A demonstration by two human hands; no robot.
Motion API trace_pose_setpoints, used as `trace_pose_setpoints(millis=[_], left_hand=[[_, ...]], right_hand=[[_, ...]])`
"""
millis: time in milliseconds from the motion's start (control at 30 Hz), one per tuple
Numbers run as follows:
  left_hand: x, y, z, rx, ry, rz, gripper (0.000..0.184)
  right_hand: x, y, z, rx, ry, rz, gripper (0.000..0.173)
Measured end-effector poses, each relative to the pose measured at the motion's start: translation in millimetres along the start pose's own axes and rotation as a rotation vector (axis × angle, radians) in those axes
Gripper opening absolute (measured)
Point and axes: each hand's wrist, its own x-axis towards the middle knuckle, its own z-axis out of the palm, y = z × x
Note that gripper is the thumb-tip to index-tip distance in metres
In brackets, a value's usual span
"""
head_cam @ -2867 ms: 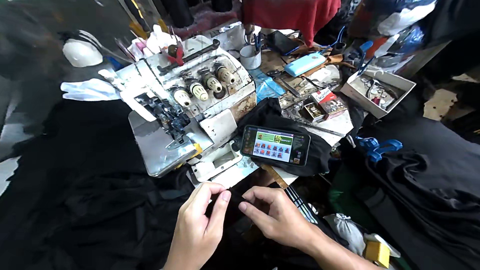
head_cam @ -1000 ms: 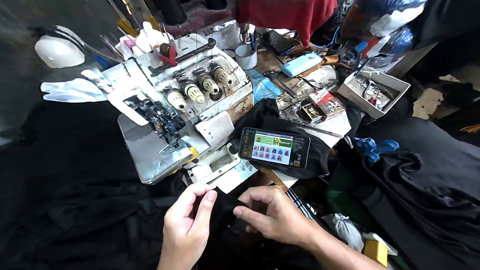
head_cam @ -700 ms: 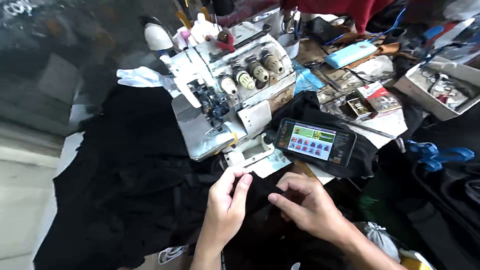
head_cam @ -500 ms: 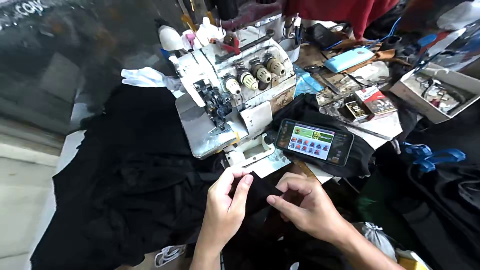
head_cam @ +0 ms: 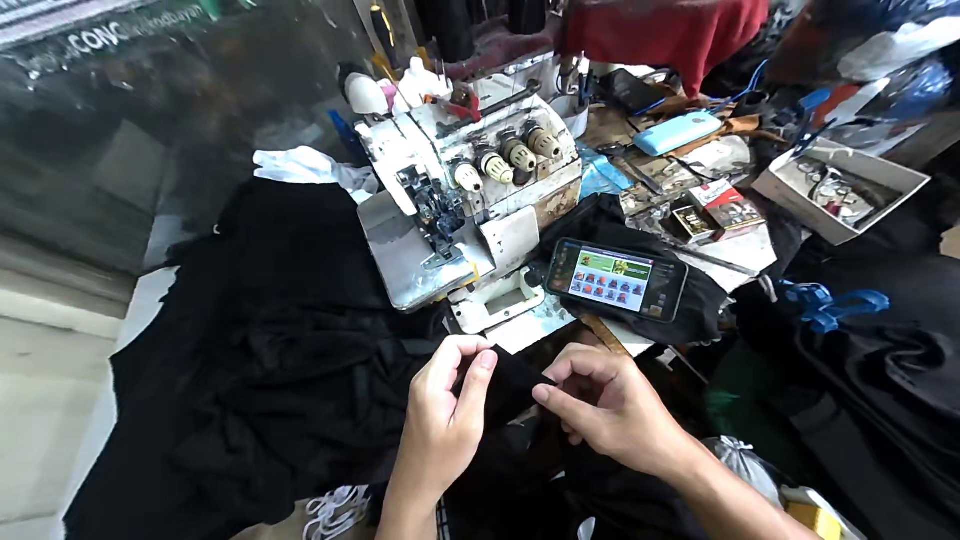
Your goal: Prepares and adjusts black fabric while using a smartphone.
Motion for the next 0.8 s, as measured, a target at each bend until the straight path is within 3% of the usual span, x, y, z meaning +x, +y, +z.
trace_pose_setpoints(millis=[433,500,600,700,800], left_hand=[[4.0,-4.3,-3.6,0.068,0.07,0.014,0.015],[10.0,-9.9,-14.4,0.103,0.048,0.025,0.018],[30.8,14.9,-47.9,0.182,0.06,0.06,0.019],[67.0,27.4,-61.5,0.409,0.172,0.128,0.017],[102.6,-4.5,-52.2,0.726,0.162,0.085,0.018]], right_hand=[[18.1,3.8,4.2,-0.051,-0.022,-0.01,0.021],[29.6,-2.0,6.0,-0.055,-0.046,-0.054,0.021],[52.7,-30.7,9.2,0.015,-0.101,-0.154,0.021],[85.6,-41.3,16.8,0.038,-0.035,-0.126,0.021],[123.5,-16.8,27.4,0.058,0.099,0.077,0.023]])
